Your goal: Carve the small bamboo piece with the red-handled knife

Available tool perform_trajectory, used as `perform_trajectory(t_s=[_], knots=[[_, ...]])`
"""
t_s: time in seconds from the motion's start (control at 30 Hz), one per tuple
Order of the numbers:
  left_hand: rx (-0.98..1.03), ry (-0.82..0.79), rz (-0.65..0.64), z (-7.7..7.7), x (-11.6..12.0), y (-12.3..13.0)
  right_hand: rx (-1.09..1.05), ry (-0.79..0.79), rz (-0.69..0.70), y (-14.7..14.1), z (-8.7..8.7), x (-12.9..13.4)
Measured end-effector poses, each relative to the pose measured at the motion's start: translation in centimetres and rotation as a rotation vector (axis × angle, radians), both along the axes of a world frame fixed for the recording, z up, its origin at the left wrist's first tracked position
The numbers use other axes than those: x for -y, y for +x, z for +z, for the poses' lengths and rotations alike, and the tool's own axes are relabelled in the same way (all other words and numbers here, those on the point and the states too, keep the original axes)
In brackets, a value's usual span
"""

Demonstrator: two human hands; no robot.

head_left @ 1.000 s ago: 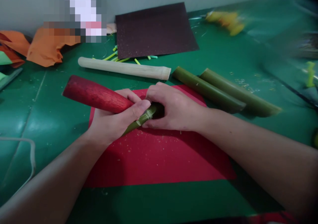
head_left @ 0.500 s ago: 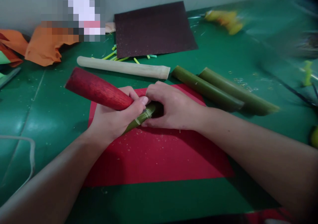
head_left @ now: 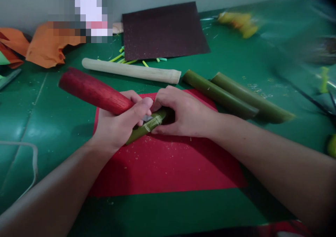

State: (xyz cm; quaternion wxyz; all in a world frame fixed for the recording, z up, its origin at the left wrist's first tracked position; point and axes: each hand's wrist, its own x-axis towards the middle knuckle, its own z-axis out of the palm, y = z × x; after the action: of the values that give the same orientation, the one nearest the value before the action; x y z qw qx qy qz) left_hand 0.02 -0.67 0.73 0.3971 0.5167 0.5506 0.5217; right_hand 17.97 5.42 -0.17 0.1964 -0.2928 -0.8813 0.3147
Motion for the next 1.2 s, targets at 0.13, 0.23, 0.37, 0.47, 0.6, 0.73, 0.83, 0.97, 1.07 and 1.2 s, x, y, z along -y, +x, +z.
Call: perform_trajectory(t_s=[0.13, 0.23, 0.37, 0.47, 0.6, 0.73, 0.83, 0.97, 1.07, 1.2], knots=[[0.047, -0.026, -0.079, 0.09, -0.25, 0.09, 0.004, 0.026, -0.002, -0.02, 0.07, 0.11], [0.073, -0.038, -0.103, 0.08, -0.19, 0.16, 0.007, 0.039, -0.009, -0.01, 0.07, 0.18], [0.112, -0.033, -0.14, -0.06, -0.17, 0.08, 0.0, 0.038, -0.016, 0.12, 0.04, 0.2], [0.093, -0.018, -0.14, 0.01, -0.2, 0.14, -0.013, 0.031, -0.011, 0.2, 0.04, 0.19], [-0.006, -0.002, -0.071, 0.25, -0.17, 0.34, 0.001, 0.029, -0.008, 0.14, 0.01, 0.13], [-0.112, 0.007, -0.054, 0.25, -0.13, 0.38, 0.012, 0.027, -0.005, 0.0, -0.14, -0.04], [-0.149, 0.019, 0.016, 0.17, -0.05, 0.49, 0.002, 0.015, -0.002, 0.0, -0.2, -0.1], [-0.171, 0.033, 0.156, 0.11, 0.17, 0.59, -0.005, -0.005, 0.0, 0.13, -0.08, -0.04], [-0.184, 0.052, 0.127, 0.04, 0.24, 0.37, 0.003, -0.009, -0.008, 0.19, 0.0, 0.0], [-0.19, 0.107, 0.079, -0.1, 0.2, 0.04, 0.0, -0.004, -0.012, 0.14, -0.04, -0.02]])
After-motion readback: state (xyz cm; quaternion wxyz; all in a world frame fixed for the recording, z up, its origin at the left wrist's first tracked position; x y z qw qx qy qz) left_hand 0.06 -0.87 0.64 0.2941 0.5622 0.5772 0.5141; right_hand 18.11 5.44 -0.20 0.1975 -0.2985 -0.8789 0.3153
